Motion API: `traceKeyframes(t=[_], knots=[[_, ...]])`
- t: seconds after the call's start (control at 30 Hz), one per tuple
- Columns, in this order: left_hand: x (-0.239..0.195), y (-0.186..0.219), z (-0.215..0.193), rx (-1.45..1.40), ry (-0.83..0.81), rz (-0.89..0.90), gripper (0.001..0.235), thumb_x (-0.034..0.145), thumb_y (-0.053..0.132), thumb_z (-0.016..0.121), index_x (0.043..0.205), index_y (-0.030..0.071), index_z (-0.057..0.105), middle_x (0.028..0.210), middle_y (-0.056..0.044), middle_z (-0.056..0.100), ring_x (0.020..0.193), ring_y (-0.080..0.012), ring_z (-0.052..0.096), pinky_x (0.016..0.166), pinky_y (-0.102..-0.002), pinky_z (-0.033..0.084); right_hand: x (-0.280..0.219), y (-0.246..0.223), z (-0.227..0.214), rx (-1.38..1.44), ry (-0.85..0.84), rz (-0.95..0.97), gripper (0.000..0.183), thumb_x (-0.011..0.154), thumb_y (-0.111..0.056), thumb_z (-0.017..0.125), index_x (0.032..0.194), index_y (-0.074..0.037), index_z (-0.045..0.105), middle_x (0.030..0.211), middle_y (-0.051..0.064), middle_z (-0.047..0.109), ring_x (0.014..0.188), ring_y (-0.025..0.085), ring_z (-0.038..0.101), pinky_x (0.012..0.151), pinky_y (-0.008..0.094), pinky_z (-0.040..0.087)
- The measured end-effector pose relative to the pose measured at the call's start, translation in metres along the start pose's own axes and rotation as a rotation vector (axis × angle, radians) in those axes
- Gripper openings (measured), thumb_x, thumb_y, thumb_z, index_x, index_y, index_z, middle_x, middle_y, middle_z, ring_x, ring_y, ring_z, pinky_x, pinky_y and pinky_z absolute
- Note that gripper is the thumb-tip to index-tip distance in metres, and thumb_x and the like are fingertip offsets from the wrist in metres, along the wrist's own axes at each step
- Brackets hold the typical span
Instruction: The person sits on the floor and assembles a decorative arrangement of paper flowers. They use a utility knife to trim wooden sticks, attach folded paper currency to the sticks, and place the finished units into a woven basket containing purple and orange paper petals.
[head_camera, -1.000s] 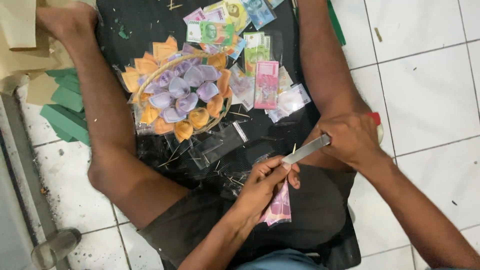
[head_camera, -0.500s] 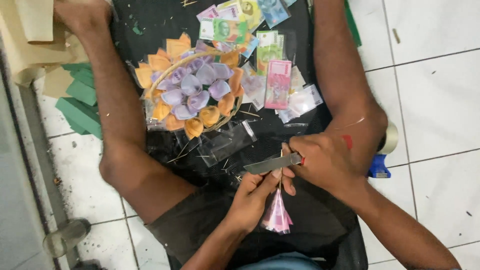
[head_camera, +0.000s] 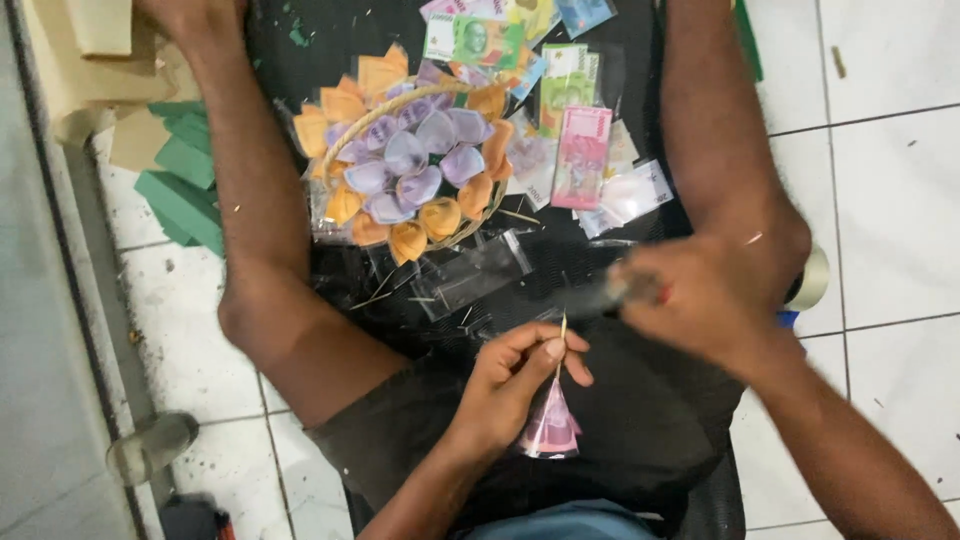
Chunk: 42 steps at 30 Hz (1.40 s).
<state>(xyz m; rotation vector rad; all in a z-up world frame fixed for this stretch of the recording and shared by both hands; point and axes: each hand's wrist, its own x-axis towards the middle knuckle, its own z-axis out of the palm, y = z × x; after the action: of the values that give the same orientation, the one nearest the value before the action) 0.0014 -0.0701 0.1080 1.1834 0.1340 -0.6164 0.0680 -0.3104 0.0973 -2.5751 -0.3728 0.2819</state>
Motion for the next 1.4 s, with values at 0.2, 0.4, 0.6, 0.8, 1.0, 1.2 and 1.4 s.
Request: traceKeyframes(t=[0.2, 0.4, 0.6, 0.8, 1.0, 1.2, 1.4], knots=[[0.003, 0.01, 0.009, 0.083, 0.034, 0.132, 0.031, 0.104, 0.02, 0.057, 0.088, 0.004, 0.078, 0.1, -0.007, 0.076, 0.11, -0.0191, 0.07, 0.1, -0.031, 0.053, -0.009, -0.031, 0.028, -0.225, 0.097, -0.153, 0.012, 0.065, -0.023, 0.074, 0.073, -0.026, 0.066, 0.06, -0.004, 0.064, 0.056, 0.026, 0.064, 0.042, 0.046, 0.041], [-0.007, 0.01, 0.008, 0.09, -0.035, 0.121, 0.025, 0.105, 0.022, 0.058, 0.099, 0.003, 0.073, 0.083, -0.008, 0.077, 0.08, -0.0124, 0.069, 0.077, -0.026, 0.051, 0.001, 0.017, 0.019, -0.542, -0.042, 0.185, 0.014, 0.074, -0.033, 0.064, 0.084, -0.032, 0.073, 0.075, 0.001, 0.073, 0.069, 0.031, 0.071, 0.054, 0.05, 0.05], [0.0, 0.011, 0.006, 0.123, -0.002, 0.094, 0.03, 0.107, 0.022, 0.05, 0.111, 0.0, 0.071, 0.092, -0.008, 0.079, 0.079, -0.0097, 0.067, 0.074, -0.023, 0.049, -0.005, 0.014, -0.001, 0.257, 0.017, 0.358, 0.037, 0.09, -0.023, 0.076, 0.067, -0.012, 0.049, 0.059, -0.002, 0.047, 0.062, 0.008, 0.043, 0.059, 0.026, 0.034], [0.002, 0.017, 0.012, 0.063, -0.06, 0.173, 0.038, 0.109, 0.033, 0.049, 0.091, 0.007, 0.072, 0.096, -0.006, 0.073, 0.106, -0.0197, 0.068, 0.099, -0.033, 0.048, 0.0, -0.04, 0.019, -0.025, 0.148, -0.207, 0.051, 0.102, -0.041, 0.058, 0.057, -0.019, 0.048, 0.052, -0.004, 0.053, 0.046, 0.016, 0.051, 0.038, 0.038, 0.032], [0.003, 0.017, 0.015, -0.104, -0.096, 0.144, 0.027, 0.107, 0.031, 0.055, 0.098, 0.008, 0.066, 0.077, -0.004, 0.067, 0.078, -0.0153, 0.065, 0.087, -0.033, 0.05, 0.005, -0.04, 0.031, 0.037, 0.266, -0.333, 0.034, 0.093, -0.015, 0.065, 0.061, -0.017, 0.056, 0.052, -0.003, 0.052, 0.047, 0.016, 0.051, 0.05, 0.036, 0.04], [0.009, 0.003, 0.007, -0.282, -0.09, 0.017, 0.014, 0.104, 0.006, 0.056, 0.097, 0.0, 0.067, 0.075, -0.008, 0.066, 0.073, -0.0184, 0.065, 0.077, -0.033, 0.055, 0.018, -0.015, 0.045, 0.032, 0.3, -0.386, 0.025, 0.089, -0.023, 0.068, 0.066, -0.022, 0.06, 0.064, -0.008, 0.065, 0.059, 0.012, 0.061, 0.055, 0.033, 0.034], [-0.012, 0.017, 0.0, 0.057, -0.05, -0.001, 0.028, 0.107, 0.022, 0.051, 0.104, 0.0, 0.069, 0.084, -0.012, 0.076, 0.074, -0.0123, 0.067, 0.067, -0.022, 0.046, 0.052, 0.045, 0.041, 0.412, 0.176, 0.194, 0.053, 0.108, -0.031, 0.064, 0.069, -0.015, 0.032, 0.064, 0.0, 0.026, 0.061, 0.013, 0.029, 0.061, 0.036, 0.026]])
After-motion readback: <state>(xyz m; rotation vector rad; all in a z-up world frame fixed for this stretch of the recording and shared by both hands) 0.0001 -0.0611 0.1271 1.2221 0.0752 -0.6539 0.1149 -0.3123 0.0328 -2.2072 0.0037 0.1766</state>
